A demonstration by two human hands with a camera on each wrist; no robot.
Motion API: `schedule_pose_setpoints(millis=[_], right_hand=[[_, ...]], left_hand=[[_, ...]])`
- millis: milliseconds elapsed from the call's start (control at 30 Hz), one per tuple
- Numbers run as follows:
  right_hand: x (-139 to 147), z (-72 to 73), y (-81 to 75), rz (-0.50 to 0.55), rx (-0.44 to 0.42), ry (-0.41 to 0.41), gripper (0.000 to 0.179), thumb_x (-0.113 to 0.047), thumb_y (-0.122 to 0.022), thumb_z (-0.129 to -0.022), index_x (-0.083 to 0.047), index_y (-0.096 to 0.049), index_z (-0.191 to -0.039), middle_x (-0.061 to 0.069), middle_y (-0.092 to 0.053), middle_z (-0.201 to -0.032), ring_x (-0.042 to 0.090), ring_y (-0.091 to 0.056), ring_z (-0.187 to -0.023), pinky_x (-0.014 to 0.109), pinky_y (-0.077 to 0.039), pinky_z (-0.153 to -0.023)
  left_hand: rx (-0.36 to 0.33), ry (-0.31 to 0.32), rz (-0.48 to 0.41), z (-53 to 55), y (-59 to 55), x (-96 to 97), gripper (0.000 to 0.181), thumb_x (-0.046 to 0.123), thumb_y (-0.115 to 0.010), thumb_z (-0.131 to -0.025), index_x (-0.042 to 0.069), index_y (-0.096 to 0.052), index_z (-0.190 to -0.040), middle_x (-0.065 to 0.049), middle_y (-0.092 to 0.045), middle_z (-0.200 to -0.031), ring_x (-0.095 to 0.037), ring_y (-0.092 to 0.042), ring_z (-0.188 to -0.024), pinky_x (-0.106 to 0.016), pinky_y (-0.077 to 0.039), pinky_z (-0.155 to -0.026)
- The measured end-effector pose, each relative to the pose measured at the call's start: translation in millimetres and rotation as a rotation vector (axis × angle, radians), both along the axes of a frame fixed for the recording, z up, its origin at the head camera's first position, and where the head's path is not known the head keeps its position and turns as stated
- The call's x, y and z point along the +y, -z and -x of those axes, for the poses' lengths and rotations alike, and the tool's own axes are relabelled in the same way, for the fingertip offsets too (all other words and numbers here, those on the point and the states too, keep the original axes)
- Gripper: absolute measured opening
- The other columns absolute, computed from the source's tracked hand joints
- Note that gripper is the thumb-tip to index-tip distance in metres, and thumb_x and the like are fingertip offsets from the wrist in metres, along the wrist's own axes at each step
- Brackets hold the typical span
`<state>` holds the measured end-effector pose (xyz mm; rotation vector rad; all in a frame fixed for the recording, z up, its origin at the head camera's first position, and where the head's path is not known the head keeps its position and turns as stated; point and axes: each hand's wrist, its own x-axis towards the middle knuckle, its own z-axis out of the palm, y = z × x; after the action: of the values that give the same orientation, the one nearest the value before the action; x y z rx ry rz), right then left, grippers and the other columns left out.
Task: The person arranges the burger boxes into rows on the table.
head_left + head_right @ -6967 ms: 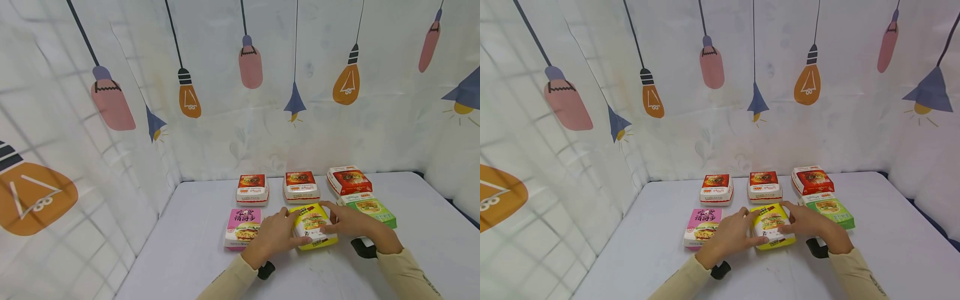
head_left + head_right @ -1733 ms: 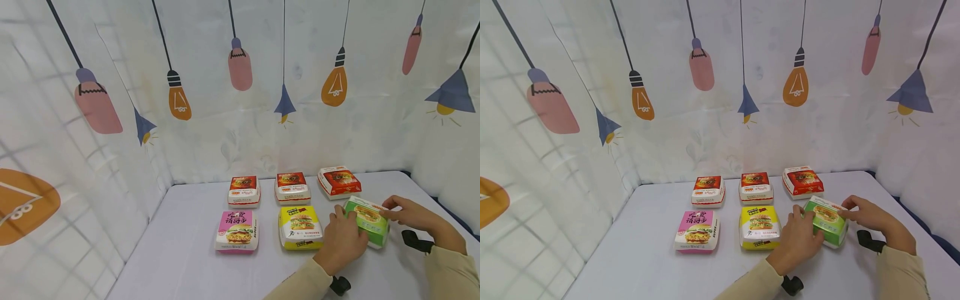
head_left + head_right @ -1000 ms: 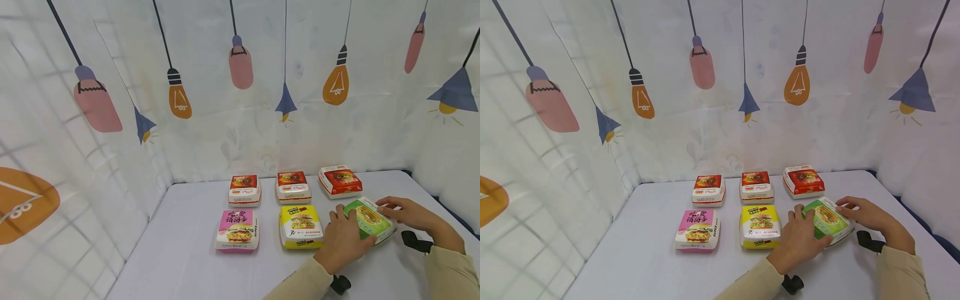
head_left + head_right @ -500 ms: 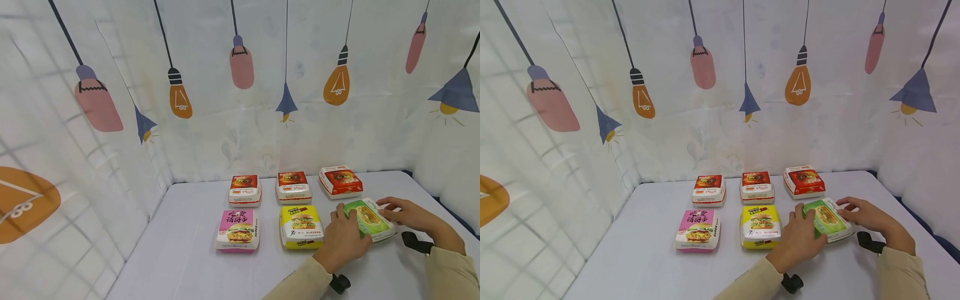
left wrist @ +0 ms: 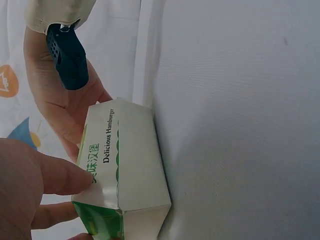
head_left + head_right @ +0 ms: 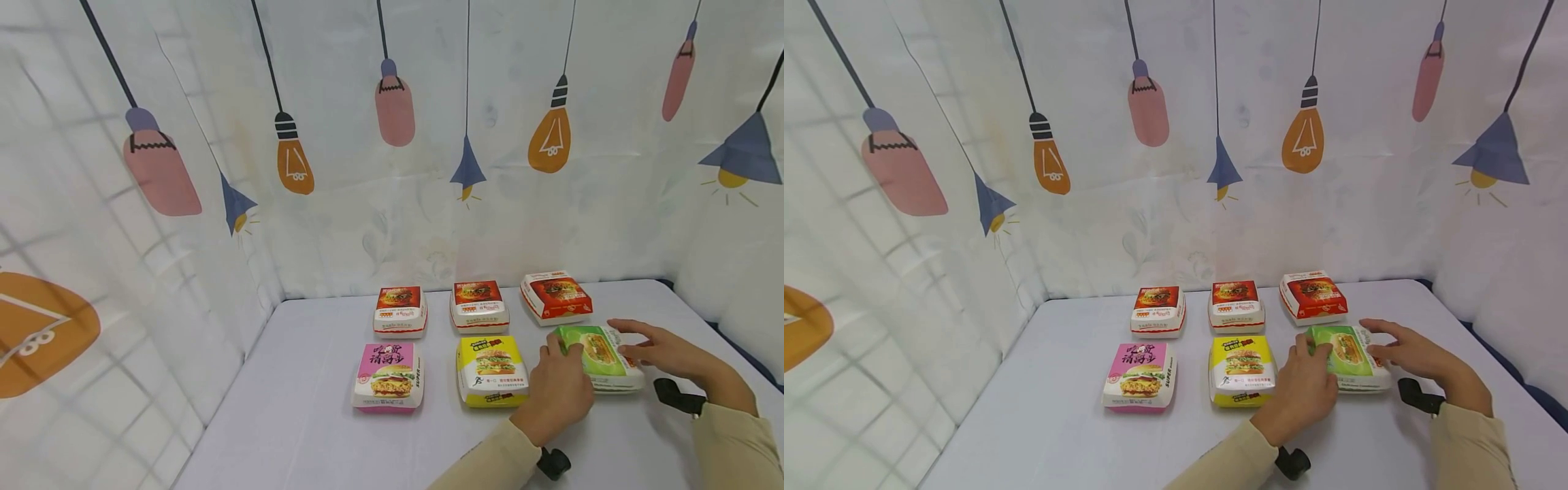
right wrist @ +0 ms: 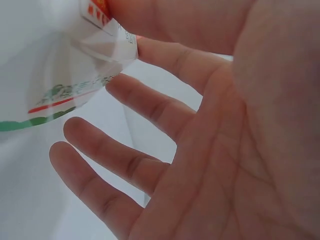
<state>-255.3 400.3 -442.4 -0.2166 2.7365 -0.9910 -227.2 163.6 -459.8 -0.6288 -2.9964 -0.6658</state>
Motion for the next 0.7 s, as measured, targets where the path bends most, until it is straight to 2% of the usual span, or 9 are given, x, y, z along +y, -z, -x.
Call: schedule_pose_setpoints(millis=[200,367,467,567,700], right_hand=[[-0.5,-1.1,-2.7,-0.018,0.005,0.004,0.067,-0.032,-0.058,-0.104,0.006,-0.033,-0.153,0.043,-0.037,-0.146,0.054,-0.055,-0.117,0.054,-0.057,-0.086],[0.9,0.5,-3.9,-0.028,-0.012,0.025,0.066,-0.035,-0.059,-0.103,0.005,-0.036,-0.151,0.041,-0.04,-0.144,0.046,-0.057,-0.114,0.049,-0.057,-0.085],[1.6,1.7,-3.5,-0.033,-0.021,0.033,0.065,-0.036,-0.06,-0.103,0.005,-0.038,-0.149,0.04,-0.042,-0.142,0.043,-0.058,-0.113,0.048,-0.057,-0.084],[1.9,2.5,-3.0,-0.037,-0.032,0.048,0.066,-0.039,-0.061,-0.102,0.004,-0.04,-0.147,0.038,-0.044,-0.141,0.042,-0.058,-0.113,0.049,-0.057,-0.084],[1.8,2.5,-3.7,-0.041,-0.042,0.059,0.065,-0.04,-0.062,-0.101,0.005,-0.042,-0.144,0.037,-0.046,-0.138,0.041,-0.058,-0.111,0.05,-0.057,-0.084]], left_hand=[[0.016,-0.002,0.018,-0.4,-2.4,-0.5,0.045,0.035,-0.074,-0.093,0.031,-0.059,-0.135,0.008,-0.043,-0.136,-0.007,-0.047,-0.104,-0.019,-0.052,-0.077],[-0.011,-0.015,0.003,-1.1,-5.6,-0.7,0.047,0.03,-0.077,-0.092,0.032,-0.059,-0.136,0.008,-0.045,-0.133,-0.006,-0.051,-0.086,-0.019,-0.051,-0.073],[-0.034,-0.018,-0.007,-1.1,-6.7,-0.6,0.047,0.029,-0.076,-0.092,0.032,-0.059,-0.136,0.008,-0.045,-0.134,-0.008,-0.053,-0.075,-0.019,-0.051,-0.07],[-0.044,-0.021,-0.017,-1.0,-7.0,-1.0,0.044,0.031,-0.074,-0.094,0.032,-0.059,-0.135,0.008,-0.046,-0.134,-0.009,-0.053,-0.073,-0.019,-0.052,-0.069],[-0.037,-0.017,-0.058,-0.4,-6.1,-2.0,0.036,0.035,-0.068,-0.097,0.028,-0.062,-0.132,0.008,-0.046,-0.126,-0.007,-0.05,-0.073,-0.019,-0.048,-0.066]])
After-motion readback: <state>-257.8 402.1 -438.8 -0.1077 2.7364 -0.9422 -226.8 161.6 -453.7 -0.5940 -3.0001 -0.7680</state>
